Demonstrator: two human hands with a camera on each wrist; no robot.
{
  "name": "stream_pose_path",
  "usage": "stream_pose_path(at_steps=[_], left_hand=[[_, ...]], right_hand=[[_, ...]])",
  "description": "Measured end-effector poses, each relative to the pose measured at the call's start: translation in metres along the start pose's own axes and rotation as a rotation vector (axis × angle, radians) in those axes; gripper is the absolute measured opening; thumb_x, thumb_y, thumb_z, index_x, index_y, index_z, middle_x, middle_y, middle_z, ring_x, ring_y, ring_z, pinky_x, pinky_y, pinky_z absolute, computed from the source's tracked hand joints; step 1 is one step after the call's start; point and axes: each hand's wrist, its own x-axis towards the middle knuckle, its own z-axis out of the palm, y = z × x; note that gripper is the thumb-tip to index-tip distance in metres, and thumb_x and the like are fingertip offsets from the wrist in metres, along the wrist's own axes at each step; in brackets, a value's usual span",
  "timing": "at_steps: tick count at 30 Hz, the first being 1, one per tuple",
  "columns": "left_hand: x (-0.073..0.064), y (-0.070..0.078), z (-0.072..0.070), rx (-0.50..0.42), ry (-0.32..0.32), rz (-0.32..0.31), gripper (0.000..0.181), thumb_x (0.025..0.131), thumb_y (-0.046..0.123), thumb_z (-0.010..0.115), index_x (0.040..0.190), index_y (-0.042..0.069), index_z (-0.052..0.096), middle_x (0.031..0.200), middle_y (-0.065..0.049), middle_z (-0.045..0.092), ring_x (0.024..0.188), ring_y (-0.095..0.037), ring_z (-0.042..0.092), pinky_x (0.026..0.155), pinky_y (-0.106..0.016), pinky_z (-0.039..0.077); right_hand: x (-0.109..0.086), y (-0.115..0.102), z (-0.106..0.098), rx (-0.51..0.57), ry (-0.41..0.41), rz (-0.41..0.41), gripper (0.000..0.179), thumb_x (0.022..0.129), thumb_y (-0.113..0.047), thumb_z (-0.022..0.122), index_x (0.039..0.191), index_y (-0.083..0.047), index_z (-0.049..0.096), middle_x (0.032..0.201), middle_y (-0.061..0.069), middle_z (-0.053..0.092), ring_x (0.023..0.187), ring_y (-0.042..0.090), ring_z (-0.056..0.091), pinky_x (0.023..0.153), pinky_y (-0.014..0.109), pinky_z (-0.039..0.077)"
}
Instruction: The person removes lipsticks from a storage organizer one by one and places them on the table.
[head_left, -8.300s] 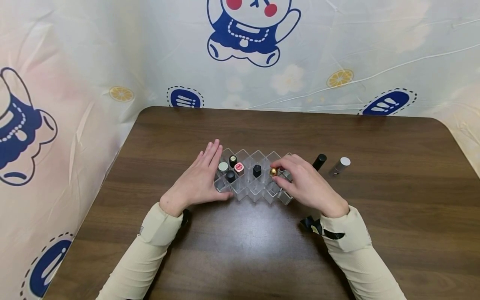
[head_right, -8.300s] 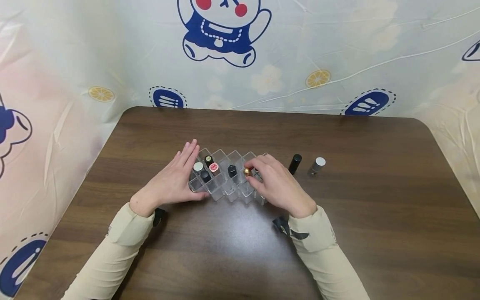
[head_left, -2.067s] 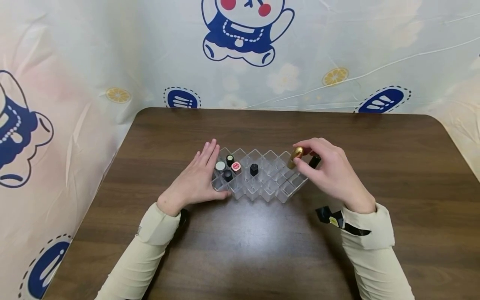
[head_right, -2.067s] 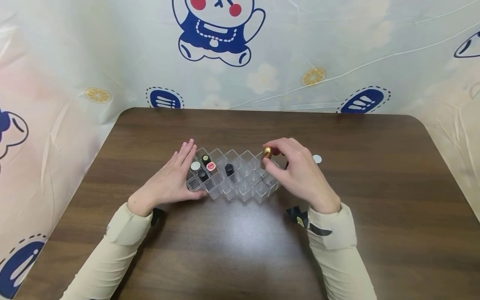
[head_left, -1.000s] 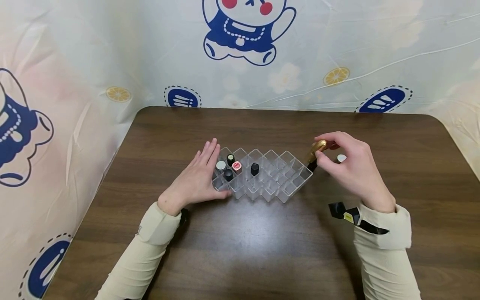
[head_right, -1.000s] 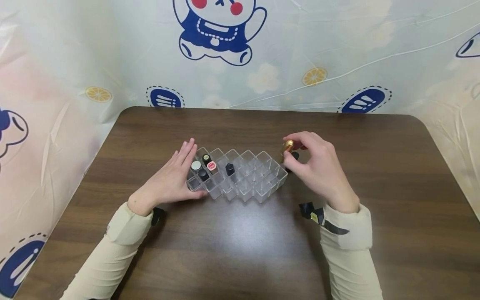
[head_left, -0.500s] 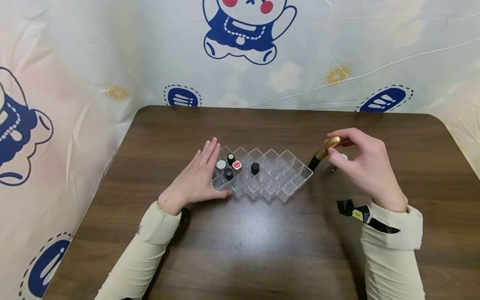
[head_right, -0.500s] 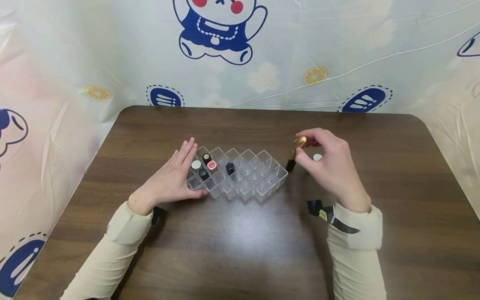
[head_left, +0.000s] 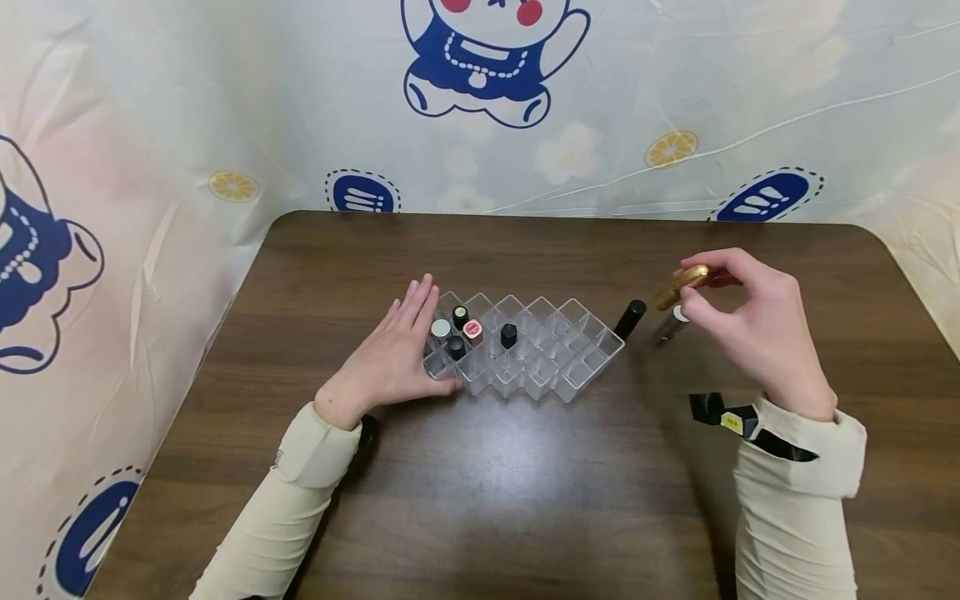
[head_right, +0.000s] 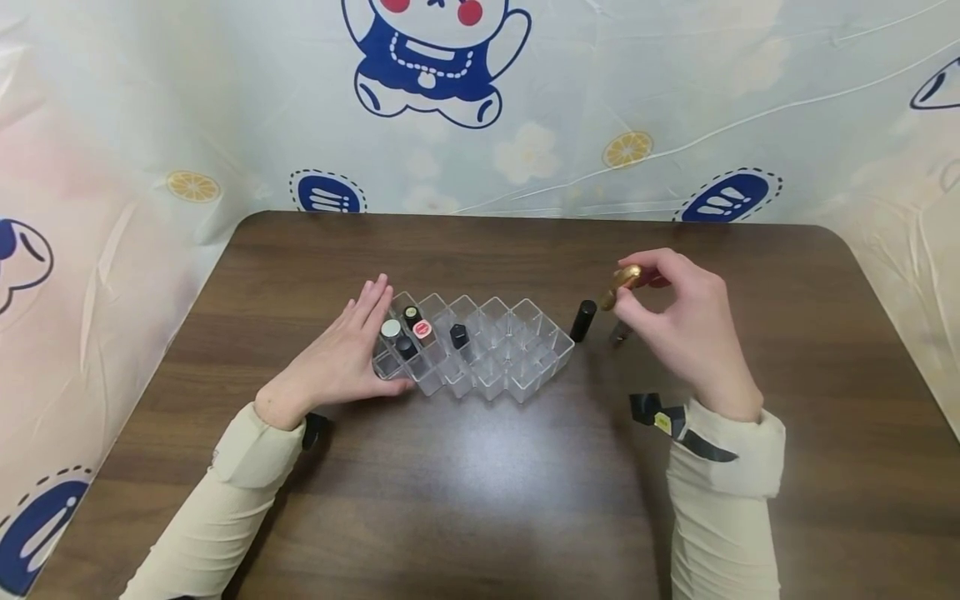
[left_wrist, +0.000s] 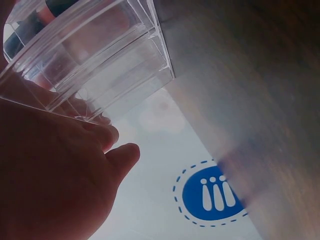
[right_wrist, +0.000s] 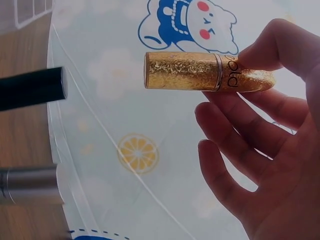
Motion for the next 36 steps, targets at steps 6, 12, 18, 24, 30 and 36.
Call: stream_pose_path(at_steps=[6,12,18,24,30,36], left_hand=[[0.0,0.0,-0.001,0.0,-0.004,-0.001,0.125,0.069,0.065,0.072,0.155,0.002,0.006,0.164,-0.009,-0.008,0.152,-0.028,0.0,0.123,-0.046,0.012],[0.0,0.0,-0.001,0.001,0.0,0.003,0.125,0.068,0.065,0.072,0.155,0.002,0.007,0.164,-0.011,-0.006,0.152,-0.029,0.001,0.123,-0.046,0.012],[0.0,0.0,-0.001,-0.001,-0.003,0.002,0.125,0.069,0.065,0.072,0.155,0.001,0.008,0.164,-0.008,-0.009,0.152,-0.028,-0.001,0.123,-0.046,0.012],[0.0,0.0,0.0,-0.005,-0.005,-0.001,0.126,0.068,0.065,0.072,0.155,0.002,0.007,0.163,-0.007,-0.009,0.152,-0.028,-0.001,0.123,-0.047,0.012],[-0.001,0.0,0.001,-0.008,-0.007,-0.005,0.126,0.068,0.064,0.073,0.155,0.004,0.005,0.164,-0.009,-0.008,0.152,-0.027,-0.001,0.123,-0.047,0.011],[-0.001,0.0,0.001,-0.008,-0.002,0.0,0.125,0.068,0.064,0.073,0.155,0.001,0.008,0.164,-0.009,-0.008,0.152,-0.028,0.0,0.123,-0.047,0.012]], right_hand=[[-0.001,0.005,-0.005,-0.007,0.0,0.014,0.021,0.083,-0.002,0.065,0.104,-0.003,0.068,0.091,-0.033,0.057,0.084,-0.005,0.054,0.078,0.007,0.038],[-0.002,0.007,-0.008,-0.017,0.005,0.04,0.02,0.083,-0.004,0.066,0.103,-0.003,0.068,0.088,-0.033,0.057,0.084,-0.008,0.054,0.077,0.007,0.037],[-0.003,0.009,-0.012,-0.026,-0.011,0.063,0.019,0.083,-0.004,0.066,0.102,-0.005,0.068,0.086,-0.032,0.058,0.083,-0.008,0.055,0.076,0.006,0.037],[-0.005,0.011,-0.018,-0.029,-0.03,0.107,0.019,0.083,-0.005,0.067,0.102,-0.006,0.068,0.085,-0.03,0.058,0.081,-0.008,0.053,0.074,0.006,0.036],[-0.008,0.015,-0.024,-0.036,-0.043,0.146,0.019,0.084,-0.007,0.068,0.102,-0.006,0.068,0.085,-0.03,0.058,0.082,-0.009,0.055,0.072,0.004,0.037],[-0.01,0.019,-0.03,-0.049,-0.057,0.184,0.019,0.084,-0.01,0.068,0.103,-0.007,0.068,0.087,-0.03,0.059,0.083,-0.009,0.055,0.071,0.002,0.038]])
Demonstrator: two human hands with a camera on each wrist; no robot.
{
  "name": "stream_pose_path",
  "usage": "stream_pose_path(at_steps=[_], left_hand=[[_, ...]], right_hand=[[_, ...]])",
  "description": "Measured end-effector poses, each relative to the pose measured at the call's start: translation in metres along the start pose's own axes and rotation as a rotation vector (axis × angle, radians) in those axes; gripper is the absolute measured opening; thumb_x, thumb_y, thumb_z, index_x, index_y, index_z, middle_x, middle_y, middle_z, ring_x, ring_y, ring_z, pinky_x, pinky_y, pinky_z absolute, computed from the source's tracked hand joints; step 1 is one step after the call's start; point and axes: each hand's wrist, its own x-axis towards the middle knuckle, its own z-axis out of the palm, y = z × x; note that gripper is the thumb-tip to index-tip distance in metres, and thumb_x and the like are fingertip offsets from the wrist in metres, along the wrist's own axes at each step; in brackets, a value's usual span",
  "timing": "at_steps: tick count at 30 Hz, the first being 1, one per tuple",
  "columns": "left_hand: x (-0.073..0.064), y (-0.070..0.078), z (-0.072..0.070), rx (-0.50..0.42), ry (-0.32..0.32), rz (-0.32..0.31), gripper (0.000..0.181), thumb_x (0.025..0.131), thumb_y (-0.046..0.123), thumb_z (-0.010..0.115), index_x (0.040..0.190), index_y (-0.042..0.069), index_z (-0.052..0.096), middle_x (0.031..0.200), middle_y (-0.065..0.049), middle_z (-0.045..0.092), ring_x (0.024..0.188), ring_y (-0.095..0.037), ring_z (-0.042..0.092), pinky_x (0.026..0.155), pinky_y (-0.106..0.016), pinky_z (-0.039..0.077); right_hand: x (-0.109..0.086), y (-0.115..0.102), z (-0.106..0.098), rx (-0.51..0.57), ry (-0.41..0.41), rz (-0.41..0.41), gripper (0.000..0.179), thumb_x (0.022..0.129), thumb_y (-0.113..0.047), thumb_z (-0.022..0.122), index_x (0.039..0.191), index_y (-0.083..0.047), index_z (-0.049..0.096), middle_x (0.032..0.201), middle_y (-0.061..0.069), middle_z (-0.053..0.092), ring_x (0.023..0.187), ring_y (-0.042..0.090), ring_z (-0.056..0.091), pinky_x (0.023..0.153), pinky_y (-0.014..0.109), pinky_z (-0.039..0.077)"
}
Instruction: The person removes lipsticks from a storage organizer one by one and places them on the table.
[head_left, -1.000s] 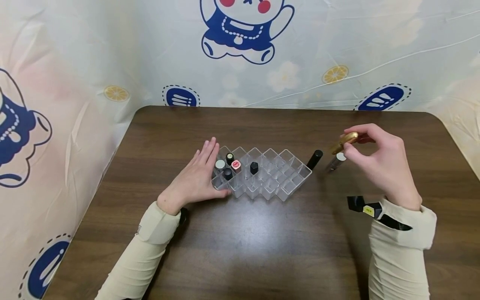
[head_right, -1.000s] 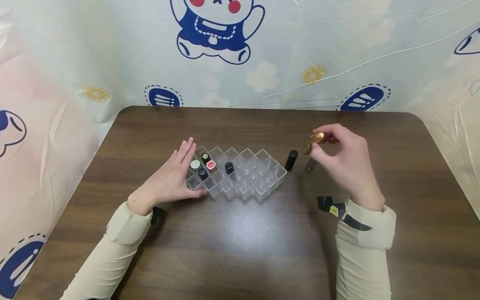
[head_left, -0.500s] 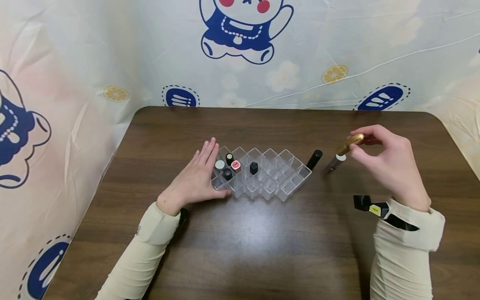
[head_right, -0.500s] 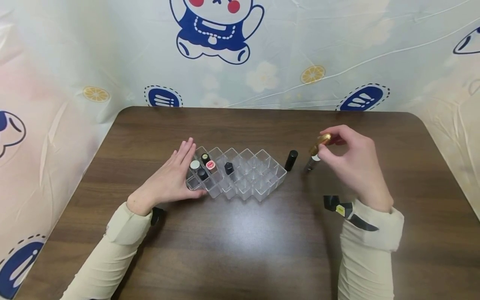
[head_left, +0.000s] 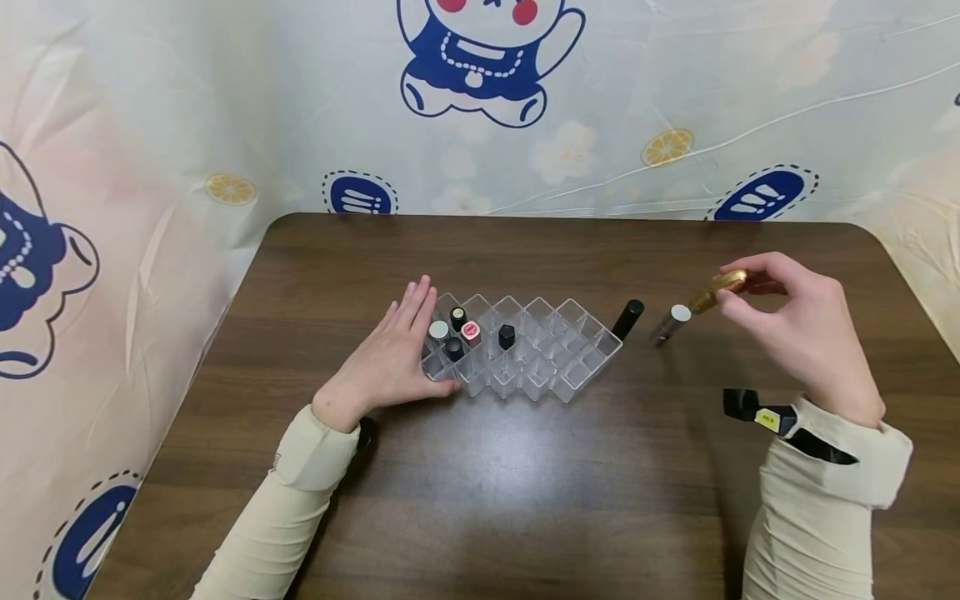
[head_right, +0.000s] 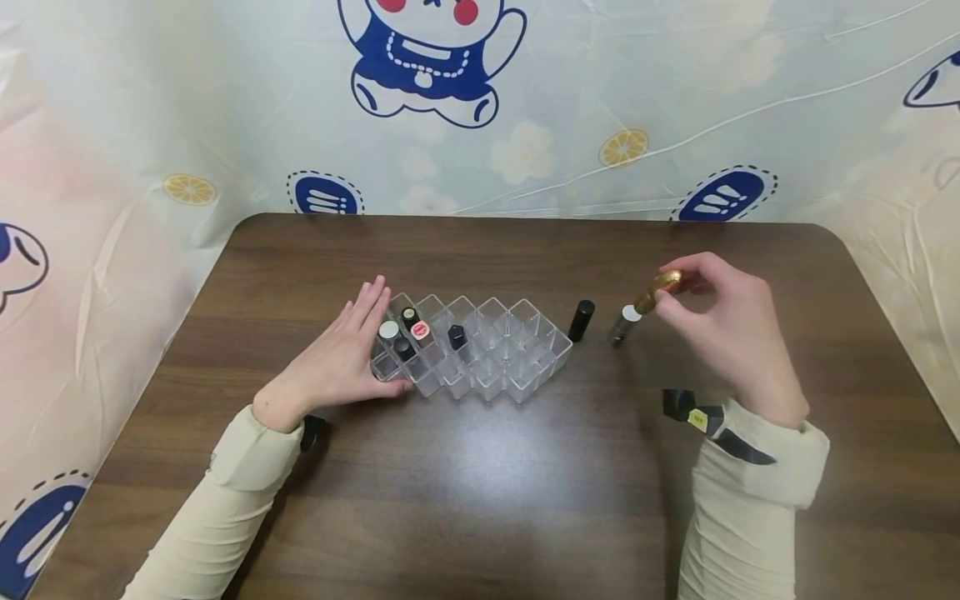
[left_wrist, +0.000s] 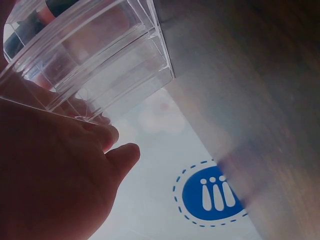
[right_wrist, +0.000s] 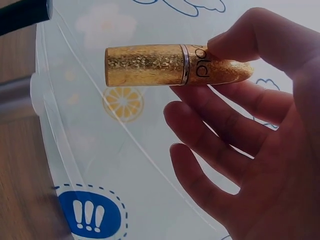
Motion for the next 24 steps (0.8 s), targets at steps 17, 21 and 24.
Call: stream_pose_path(at_steps=[17,21,24], left_hand=[[0.0,0.0,0.001,0.003,0.01,0.011,0.125,0.068,0.065,0.073,0.154,0.001,0.01,0.164,-0.009,-0.008,0.152,-0.03,0.002,0.122,-0.049,0.013],[0.0,0.0,0.001,0.003,0.011,0.009,0.125,0.068,0.065,0.073,0.154,0.001,0.01,0.164,-0.008,-0.008,0.152,-0.03,0.002,0.122,-0.048,0.013],[0.0,0.0,0.0,0.006,0.013,0.009,0.125,0.068,0.065,0.073,0.154,0.001,0.009,0.164,-0.009,-0.008,0.152,-0.03,0.002,0.122,-0.048,0.013]], right_hand=[[0.0,0.016,-0.008,-0.06,-0.046,0.093,0.022,0.088,-0.016,0.067,0.109,-0.011,0.066,0.088,-0.032,0.056,0.08,-0.015,0.054,0.068,0.001,0.038],[-0.001,0.019,-0.009,-0.081,-0.05,0.105,0.021,0.088,-0.017,0.067,0.108,-0.011,0.066,0.087,-0.033,0.055,0.078,-0.017,0.053,0.066,0.002,0.038],[0.0,0.022,-0.01,-0.093,-0.055,0.107,0.021,0.087,-0.017,0.067,0.107,-0.01,0.066,0.085,-0.034,0.054,0.077,-0.019,0.053,0.065,0.002,0.038]])
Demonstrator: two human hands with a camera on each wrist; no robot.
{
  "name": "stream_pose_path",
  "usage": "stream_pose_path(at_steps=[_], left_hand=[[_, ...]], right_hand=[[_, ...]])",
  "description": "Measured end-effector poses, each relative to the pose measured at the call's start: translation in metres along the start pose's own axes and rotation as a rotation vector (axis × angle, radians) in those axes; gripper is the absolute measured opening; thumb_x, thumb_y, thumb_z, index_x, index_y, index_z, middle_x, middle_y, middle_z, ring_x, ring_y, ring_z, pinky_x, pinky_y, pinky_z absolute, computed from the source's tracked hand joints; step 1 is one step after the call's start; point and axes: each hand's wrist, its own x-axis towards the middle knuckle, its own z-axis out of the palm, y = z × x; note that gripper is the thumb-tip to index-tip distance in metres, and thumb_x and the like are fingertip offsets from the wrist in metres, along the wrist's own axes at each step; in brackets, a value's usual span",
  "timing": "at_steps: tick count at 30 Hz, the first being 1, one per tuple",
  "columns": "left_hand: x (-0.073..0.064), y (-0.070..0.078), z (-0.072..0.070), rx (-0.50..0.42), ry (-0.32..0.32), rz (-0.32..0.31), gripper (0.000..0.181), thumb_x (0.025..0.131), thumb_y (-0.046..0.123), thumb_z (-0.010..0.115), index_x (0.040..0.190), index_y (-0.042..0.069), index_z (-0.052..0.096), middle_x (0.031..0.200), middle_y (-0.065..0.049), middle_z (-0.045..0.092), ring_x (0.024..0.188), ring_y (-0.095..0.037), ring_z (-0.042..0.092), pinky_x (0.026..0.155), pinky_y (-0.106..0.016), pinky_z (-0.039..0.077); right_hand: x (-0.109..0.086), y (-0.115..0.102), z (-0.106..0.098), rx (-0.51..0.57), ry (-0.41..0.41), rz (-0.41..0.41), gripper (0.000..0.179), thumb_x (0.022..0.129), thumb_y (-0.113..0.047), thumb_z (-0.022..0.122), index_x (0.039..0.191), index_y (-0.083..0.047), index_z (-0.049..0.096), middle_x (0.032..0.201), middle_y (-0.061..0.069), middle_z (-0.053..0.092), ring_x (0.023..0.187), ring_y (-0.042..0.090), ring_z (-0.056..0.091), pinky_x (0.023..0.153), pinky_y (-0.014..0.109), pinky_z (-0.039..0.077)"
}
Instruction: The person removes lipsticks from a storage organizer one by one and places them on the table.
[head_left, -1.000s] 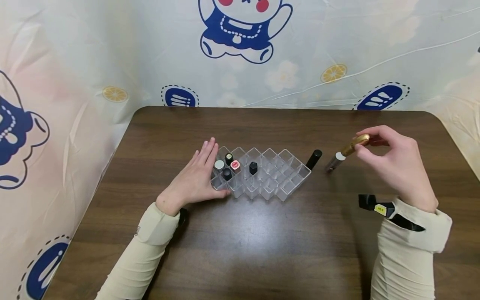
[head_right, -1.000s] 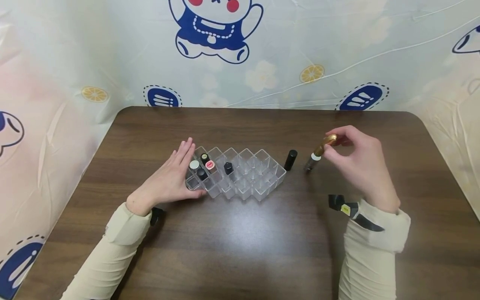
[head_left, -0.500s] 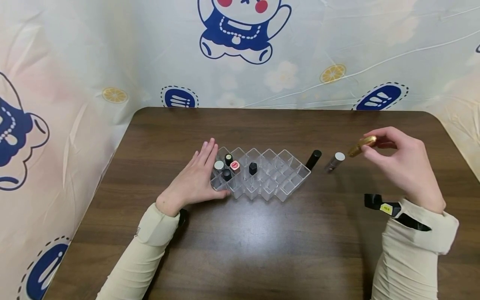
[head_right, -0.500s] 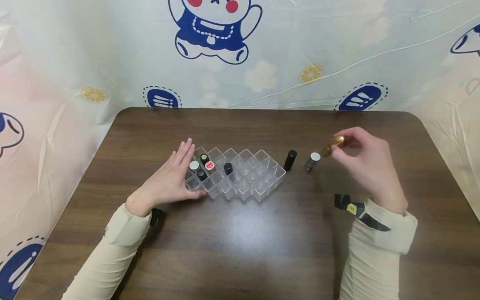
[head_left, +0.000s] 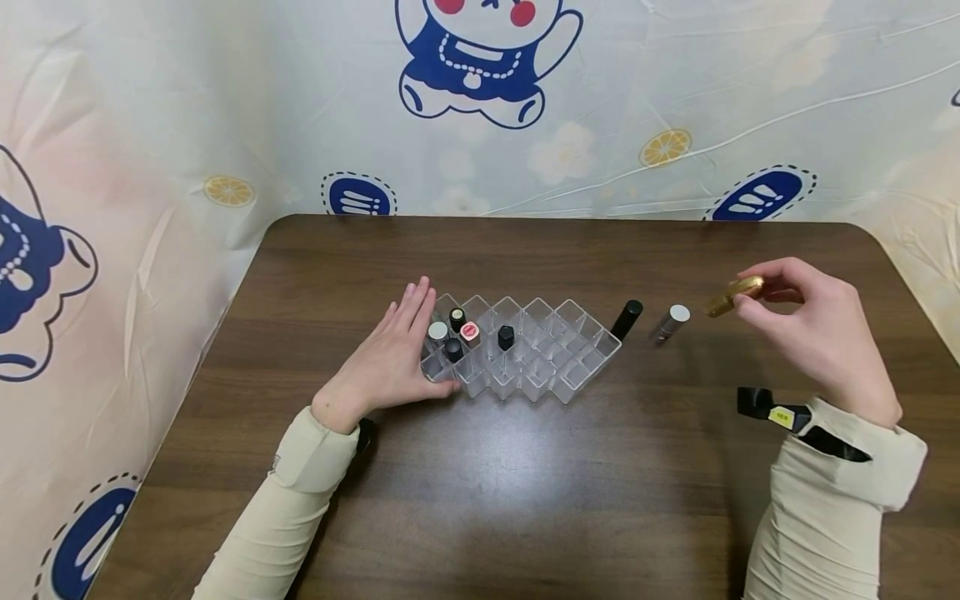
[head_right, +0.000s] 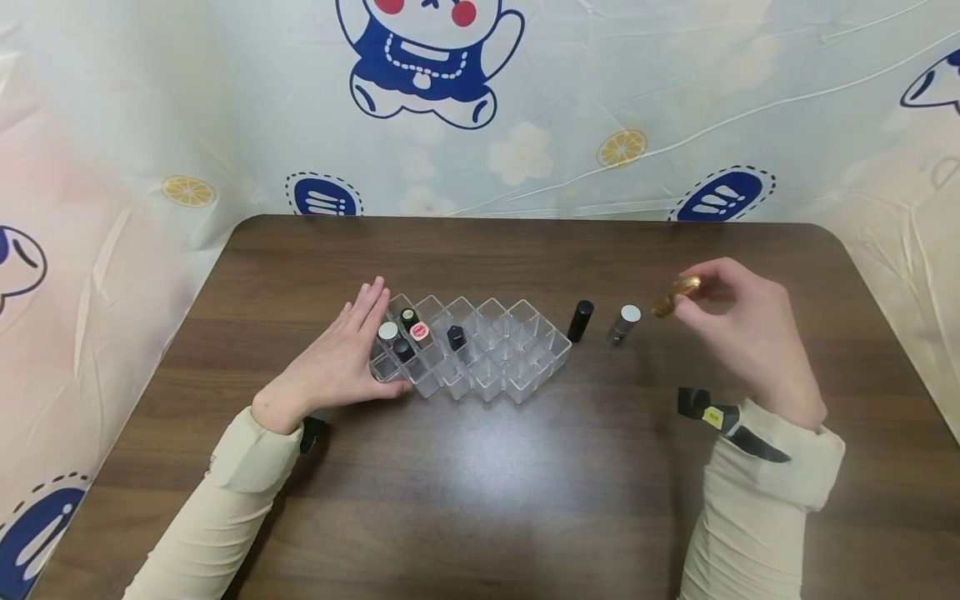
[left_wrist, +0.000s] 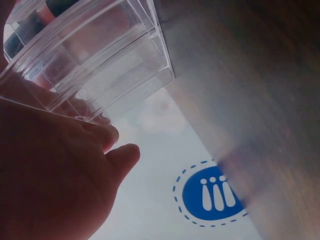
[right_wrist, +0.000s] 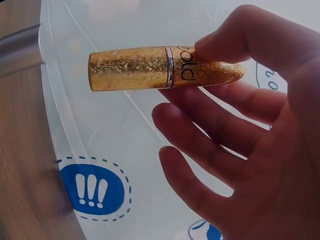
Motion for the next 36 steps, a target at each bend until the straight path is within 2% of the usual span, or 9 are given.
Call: stream_pose_path(at_steps=[8,16,24,27,32,33,36], left_hand=[[0.0,0.001,-0.001,0.008,0.001,0.002,0.125,0.068,0.065,0.073,0.154,0.001,0.009,0.164,-0.009,-0.008,0.152,-0.03,0.002,0.122,-0.048,0.014],[0.0,0.0,-0.001,0.012,0.001,0.001,0.125,0.068,0.067,0.071,0.154,0.001,0.01,0.164,-0.009,-0.008,0.152,-0.03,0.001,0.122,-0.048,0.014],[0.0,0.0,-0.002,0.011,-0.002,-0.004,0.126,0.067,0.067,0.072,0.155,0.003,0.007,0.164,-0.011,-0.005,0.152,-0.03,0.001,0.122,-0.048,0.013],[0.0,0.001,-0.002,0.012,-0.001,-0.003,0.126,0.068,0.066,0.072,0.155,0.003,0.006,0.164,-0.011,-0.005,0.152,-0.03,0.002,0.122,-0.048,0.013],[0.0,0.001,-0.002,0.008,-0.011,-0.008,0.127,0.067,0.067,0.072,0.155,0.004,0.005,0.164,-0.008,-0.009,0.152,-0.03,0.001,0.122,-0.048,0.012],[0.0,0.001,-0.002,0.007,-0.013,-0.01,0.127,0.067,0.067,0.072,0.155,0.004,0.005,0.164,-0.007,-0.009,0.152,-0.029,0.0,0.122,-0.048,0.012],[0.0,0.001,-0.002,0.006,-0.014,-0.009,0.127,0.067,0.067,0.072,0.155,0.004,0.005,0.164,-0.007,-0.01,0.152,-0.029,0.0,0.122,-0.048,0.012]], right_hand=[[0.0,0.007,-0.003,-0.036,-0.042,0.031,0.023,0.089,-0.02,0.066,0.109,-0.01,0.064,0.085,-0.035,0.052,0.076,-0.02,0.051,0.064,0.001,0.039],[0.002,0.013,-0.002,-0.018,-0.06,0.004,0.022,0.086,-0.015,0.069,0.107,-0.008,0.066,0.082,-0.037,0.053,0.073,-0.02,0.052,0.063,0.0,0.04],[0.005,0.017,-0.003,-0.053,-0.111,0.015,0.025,0.088,-0.019,0.068,0.109,-0.007,0.065,0.08,-0.036,0.052,0.072,-0.017,0.051,0.061,0.003,0.041],[0.005,0.018,-0.003,-0.059,-0.136,0.027,0.025,0.088,-0.02,0.068,0.109,-0.008,0.065,0.084,-0.025,0.059,0.071,-0.016,0.052,0.06,0.005,0.042],[0.006,0.02,-0.002,-0.073,-0.18,0.037,0.025,0.088,-0.02,0.067,0.109,-0.007,0.065,0.095,0.009,0.068,0.07,-0.016,0.052,0.059,0.007,0.042],[0.007,0.02,-0.002,-0.076,-0.188,0.038,0.025,0.088,-0.02,0.067,0.109,-0.007,0.065,0.096,0.013,0.068,0.07,-0.015,0.052,0.059,0.008,0.043],[0.007,0.021,-0.001,-0.087,-0.206,0.04,0.024,0.088,-0.02,0.068,0.108,-0.007,0.065,0.096,0.014,0.069,0.071,-0.014,0.053,0.059,0.009,0.043]])
